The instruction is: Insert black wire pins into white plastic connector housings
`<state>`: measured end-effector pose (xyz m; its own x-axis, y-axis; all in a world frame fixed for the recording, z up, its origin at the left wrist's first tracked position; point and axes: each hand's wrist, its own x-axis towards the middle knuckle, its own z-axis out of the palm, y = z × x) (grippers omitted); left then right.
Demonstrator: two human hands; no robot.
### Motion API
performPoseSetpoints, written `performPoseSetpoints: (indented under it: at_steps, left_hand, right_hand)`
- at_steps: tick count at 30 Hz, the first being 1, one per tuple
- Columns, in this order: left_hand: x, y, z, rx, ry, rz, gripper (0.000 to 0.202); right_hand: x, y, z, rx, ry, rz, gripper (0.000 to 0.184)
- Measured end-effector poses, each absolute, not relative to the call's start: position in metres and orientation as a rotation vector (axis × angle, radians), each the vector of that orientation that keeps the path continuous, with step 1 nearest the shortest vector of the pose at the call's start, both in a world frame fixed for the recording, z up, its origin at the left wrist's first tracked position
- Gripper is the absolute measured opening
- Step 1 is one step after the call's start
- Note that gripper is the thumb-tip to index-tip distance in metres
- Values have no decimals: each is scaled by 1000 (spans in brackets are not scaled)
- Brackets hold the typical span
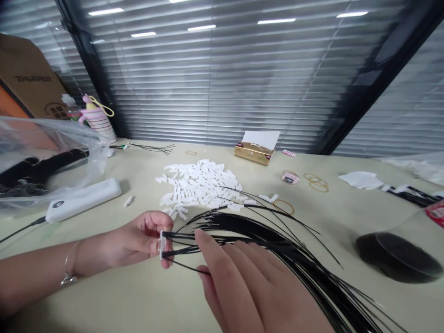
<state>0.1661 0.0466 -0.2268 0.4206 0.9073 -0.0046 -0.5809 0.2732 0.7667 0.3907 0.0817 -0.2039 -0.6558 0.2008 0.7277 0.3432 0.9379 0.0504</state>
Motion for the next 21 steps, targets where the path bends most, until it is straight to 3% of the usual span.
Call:
performPoseSetpoints:
  at_steps: [7,13,16,21]
  left_hand:
    - [164,48,-220,832,654,1143,25]
    - [157,54,-172,1091,843,1400,6]
    - [166,58,-147,1161,814,1501,3]
    - [181,60,-103,1110,696,1649,7]
  right_hand:
    - [401,116,-188,-481,-2378,-269,13]
    - [404,161,-166,-704,-2440,-6,7]
    - [398,168,-159,-755,-2451,84,13]
    - [389,177,-135,-787,-2458,354,8]
